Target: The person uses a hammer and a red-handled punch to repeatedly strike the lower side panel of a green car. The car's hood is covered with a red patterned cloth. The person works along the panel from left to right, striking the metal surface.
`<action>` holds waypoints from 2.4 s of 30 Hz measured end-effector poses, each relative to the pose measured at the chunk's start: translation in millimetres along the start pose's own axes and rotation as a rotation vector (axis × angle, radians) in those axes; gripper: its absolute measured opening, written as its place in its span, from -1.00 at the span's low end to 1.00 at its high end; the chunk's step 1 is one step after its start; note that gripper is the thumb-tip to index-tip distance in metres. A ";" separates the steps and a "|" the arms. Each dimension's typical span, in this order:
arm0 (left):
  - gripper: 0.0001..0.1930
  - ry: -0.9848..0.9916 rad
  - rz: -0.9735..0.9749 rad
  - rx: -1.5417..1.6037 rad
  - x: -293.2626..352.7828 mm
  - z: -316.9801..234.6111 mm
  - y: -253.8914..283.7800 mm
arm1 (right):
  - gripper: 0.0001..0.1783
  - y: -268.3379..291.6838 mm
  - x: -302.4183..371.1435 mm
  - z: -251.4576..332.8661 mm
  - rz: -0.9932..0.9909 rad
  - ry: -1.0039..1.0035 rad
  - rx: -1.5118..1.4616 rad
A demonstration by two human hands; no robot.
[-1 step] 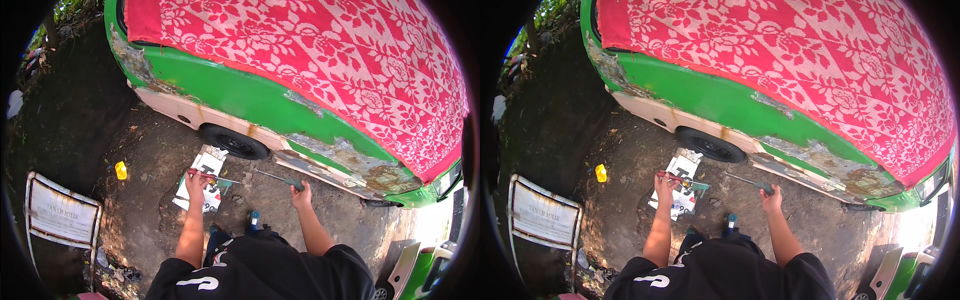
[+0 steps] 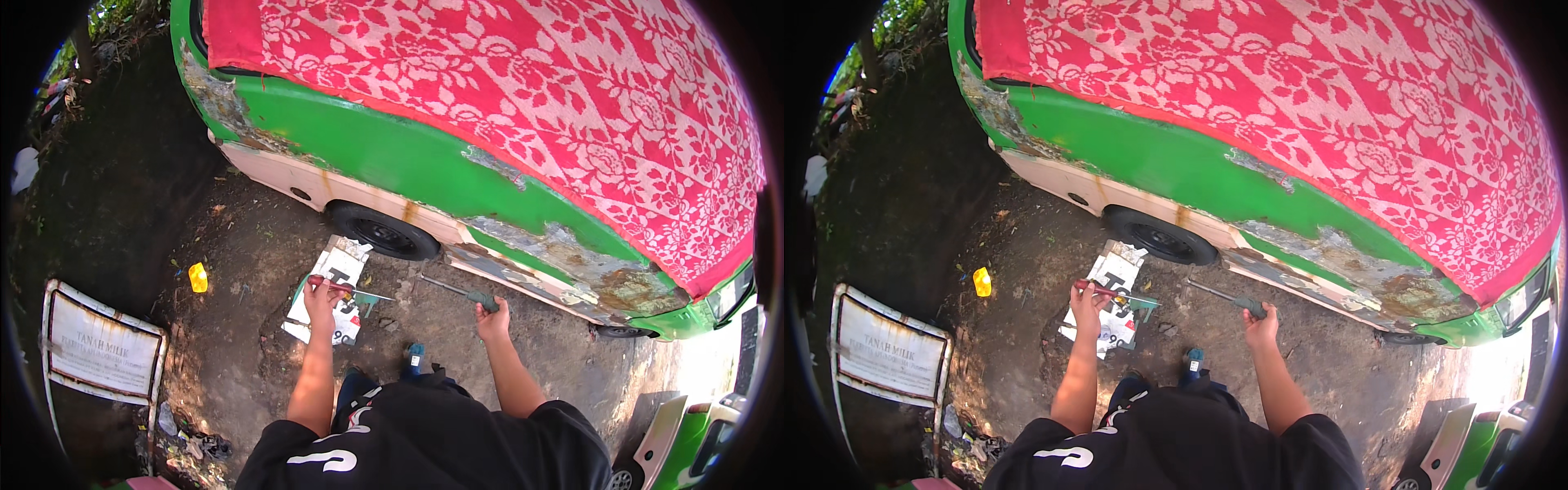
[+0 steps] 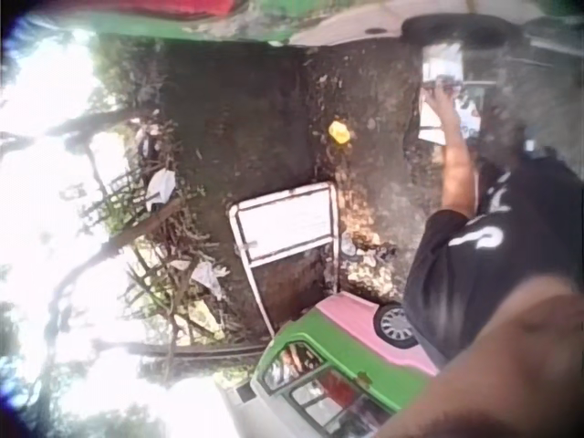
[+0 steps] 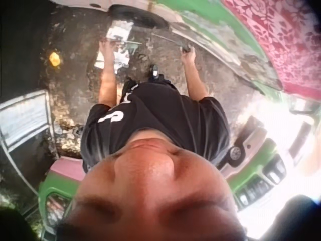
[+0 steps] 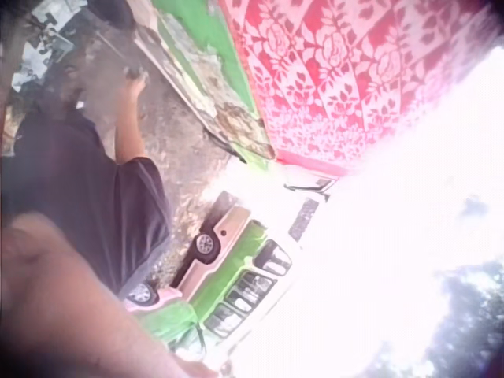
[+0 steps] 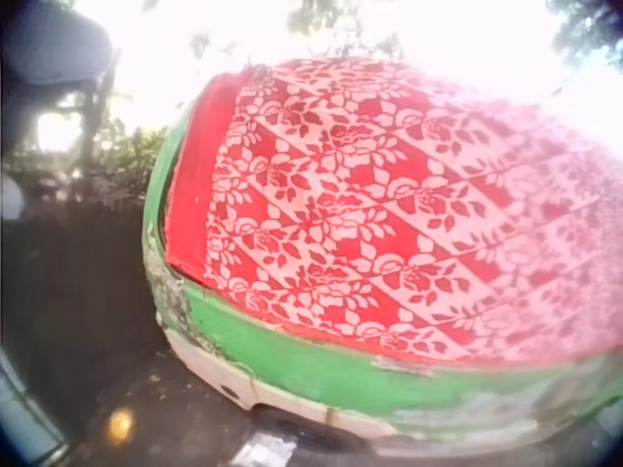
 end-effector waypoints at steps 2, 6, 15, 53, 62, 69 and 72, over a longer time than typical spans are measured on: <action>-0.81 -0.026 0.046 -0.058 8.1 3.0 -1.4 | -0.76 10.2 8.8 3.2 0.005 -0.015 -0.086; -0.80 -0.042 0.121 -0.147 11.8 13.5 -11.4 | -0.74 36.5 23.8 4.9 0.030 -0.049 -0.133; -0.76 -0.024 0.245 -0.106 6.0 17.6 -29.9 | -0.76 19.5 96.3 -36.6 0.220 -0.027 -0.362; -0.74 -0.370 0.733 -0.589 112.4 92.2 -165.1 | -0.64 126.1 121.4 129.1 -0.119 0.516 1.183; -0.77 -0.495 0.631 -0.668 108.6 82.8 -195.3 | -0.61 54.2 83.4 150.2 0.111 0.487 1.302; -0.75 -0.484 0.601 -0.577 35.1 77.8 -198.9 | -0.61 -10.5 78.1 131.7 0.177 0.509 1.336; -0.74 -0.466 0.609 -0.502 -1.7 76.8 -194.5 | -0.63 -42.5 80.3 122.4 0.146 0.526 1.366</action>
Point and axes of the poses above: each hand's wrist, its own x-axis away from the middle knuckle, its own y-axis out of the back of the hand, z = x × y, the point moved 5 cm from there along -x, towards the middle knuckle, and after that the axes turned 3 degrees about -y, right-handed, at the moved point
